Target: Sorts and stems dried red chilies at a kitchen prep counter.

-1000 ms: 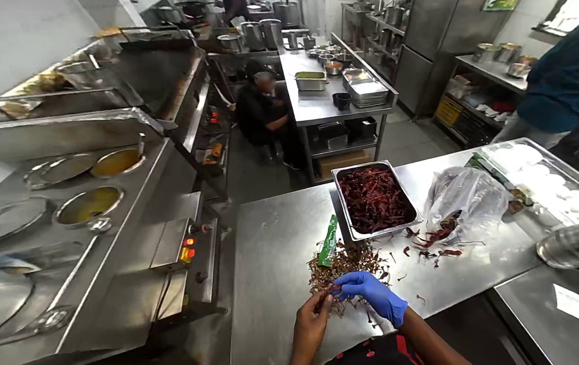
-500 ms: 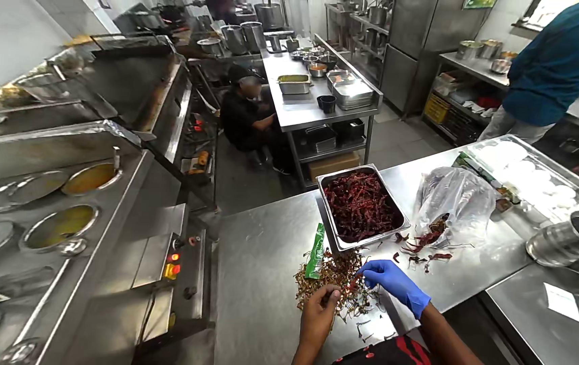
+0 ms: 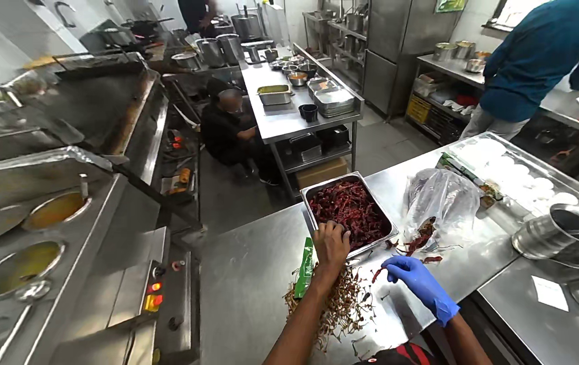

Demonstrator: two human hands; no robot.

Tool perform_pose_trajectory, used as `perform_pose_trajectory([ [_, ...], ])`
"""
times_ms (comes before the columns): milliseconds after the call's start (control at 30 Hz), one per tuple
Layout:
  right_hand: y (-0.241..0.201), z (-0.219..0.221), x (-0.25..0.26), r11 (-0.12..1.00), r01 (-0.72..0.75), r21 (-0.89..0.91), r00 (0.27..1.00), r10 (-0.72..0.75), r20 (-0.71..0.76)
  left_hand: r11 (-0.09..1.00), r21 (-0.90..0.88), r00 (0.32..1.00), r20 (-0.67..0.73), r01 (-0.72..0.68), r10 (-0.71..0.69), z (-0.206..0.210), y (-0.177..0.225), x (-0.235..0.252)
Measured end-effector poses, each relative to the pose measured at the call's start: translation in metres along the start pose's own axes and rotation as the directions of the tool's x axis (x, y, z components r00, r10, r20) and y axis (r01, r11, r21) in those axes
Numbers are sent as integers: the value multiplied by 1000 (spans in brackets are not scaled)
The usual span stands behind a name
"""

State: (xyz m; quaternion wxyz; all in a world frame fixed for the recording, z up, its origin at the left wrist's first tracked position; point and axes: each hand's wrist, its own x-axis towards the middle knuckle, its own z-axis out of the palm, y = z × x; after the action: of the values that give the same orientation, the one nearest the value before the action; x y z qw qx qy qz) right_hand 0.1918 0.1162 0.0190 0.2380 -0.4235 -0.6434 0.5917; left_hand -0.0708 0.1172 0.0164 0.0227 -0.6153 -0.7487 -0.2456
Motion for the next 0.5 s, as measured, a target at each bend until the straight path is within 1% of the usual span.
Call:
perform_pose_trajectory([
  [67, 10, -9, -9, 999, -23, 32, 999, 24, -48, 999, 33, 999, 31, 28, -29, 8, 0, 5],
  [133, 16, -16, -18, 997, -43, 61, 995, 49, -91, 998, 42, 998, 28, 51, -53, 13, -1, 8],
  [367, 26, -26, -31, 992, -51, 115, 987, 67, -147, 995, -5, 995, 33, 95, -95, 30, -5, 17],
  [433, 24, -25, -30, 991, -61, 122, 987, 78, -143, 993, -71, 996, 0, 90, -90, 32, -10, 15],
  [500, 23, -23, -28, 989, -66, 129, 987, 84, -136, 976, -213, 996, -65, 50, -65, 23, -13, 6],
])
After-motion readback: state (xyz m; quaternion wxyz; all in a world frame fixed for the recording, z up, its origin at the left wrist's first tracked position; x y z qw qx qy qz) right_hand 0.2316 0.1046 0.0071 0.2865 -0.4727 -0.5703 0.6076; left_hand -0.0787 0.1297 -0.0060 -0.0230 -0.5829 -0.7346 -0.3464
